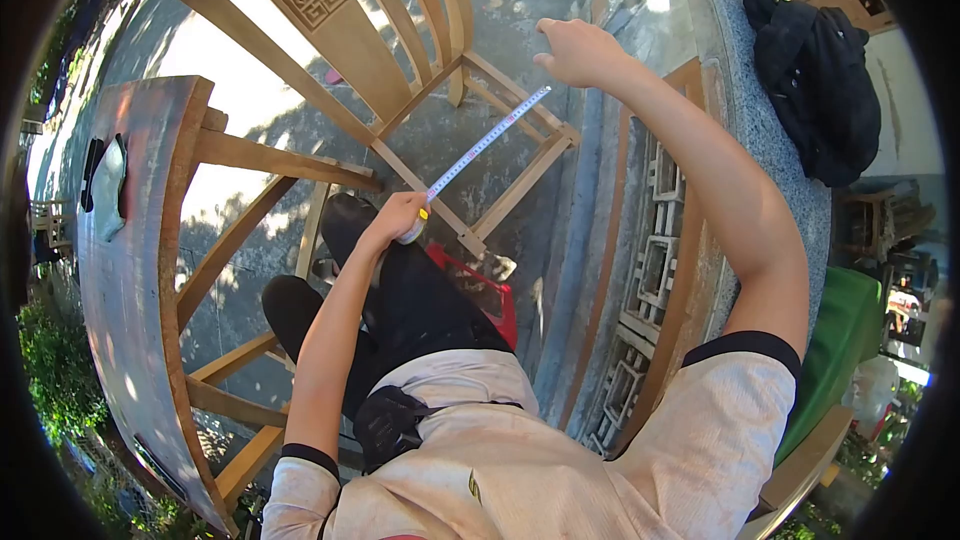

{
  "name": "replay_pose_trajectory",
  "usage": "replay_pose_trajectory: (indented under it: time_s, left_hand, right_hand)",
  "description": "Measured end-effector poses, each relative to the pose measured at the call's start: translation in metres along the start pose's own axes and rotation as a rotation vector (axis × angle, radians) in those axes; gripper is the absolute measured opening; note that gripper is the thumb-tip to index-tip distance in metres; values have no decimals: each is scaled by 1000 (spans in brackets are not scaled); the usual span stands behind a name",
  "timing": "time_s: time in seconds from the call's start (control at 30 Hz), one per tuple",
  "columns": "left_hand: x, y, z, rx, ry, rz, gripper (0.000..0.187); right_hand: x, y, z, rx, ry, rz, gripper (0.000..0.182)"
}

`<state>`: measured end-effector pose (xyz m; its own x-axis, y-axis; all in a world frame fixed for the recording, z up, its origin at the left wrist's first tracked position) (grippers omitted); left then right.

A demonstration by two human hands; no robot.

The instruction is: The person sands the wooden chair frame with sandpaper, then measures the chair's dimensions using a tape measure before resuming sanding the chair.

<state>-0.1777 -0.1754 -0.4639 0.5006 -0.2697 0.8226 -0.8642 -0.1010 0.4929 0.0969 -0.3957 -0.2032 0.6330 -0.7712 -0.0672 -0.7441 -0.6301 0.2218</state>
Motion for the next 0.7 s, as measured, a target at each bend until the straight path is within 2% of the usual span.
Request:
replay_pose_trajectory:
  time_s: [0.1, 0.2, 0.3, 0.37, 0.47, 0.57, 0.6, 0.67, 0.7]
  left_hand:
    - [-23, -21, 25, 47, -120, -13, 38]
    - [-29, -26, 40, 72, -251, -18, 40]
    - [-38, -34, 54, 67, -187, -83, 43]
    - [-36, -34, 59, 76, -278, -85, 44]
    - [-37, -36, 60, 47, -342, -124, 45]
    - [-27, -36, 59, 10, -368, -152, 45]
    - [-28, -34, 57, 0, -381, -167, 45]
    - [-42, -34, 63, -5, -399, -179, 47]
    - [-43, -41, 63, 0, -404, -175, 47]
  right_hand:
    - [2, -1, 6, -102, -20, 5, 48]
    - [2, 3, 33, -113, 36, -65, 39]
    - [-8, 20, 66, -225, 74, -118, 29]
    - [-1, 33, 108, -279, 164, -171, 23]
    - [6, 37, 178, -468, 320, -208, 30]
    - [10, 35, 240, -98, -77, 359, 49]
    - [11, 37, 271, 96, -292, 628, 88]
    - [-2, 38, 358, 100, -596, 1088, 109]
    - [-9, 37, 378, 107, -745, 1313, 120]
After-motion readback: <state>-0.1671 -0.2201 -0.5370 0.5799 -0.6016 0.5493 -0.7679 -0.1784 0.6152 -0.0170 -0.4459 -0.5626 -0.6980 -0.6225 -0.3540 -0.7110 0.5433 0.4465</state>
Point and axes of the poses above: each hand's wrist, its own y-axis away from the middle knuckle, its own z-axis out of the palm, x = y × z, the point moved 3 cm from there along -y, towards the middle knuckle, and after that the axes turned 2 degrees about y, right-handed, at the moved point
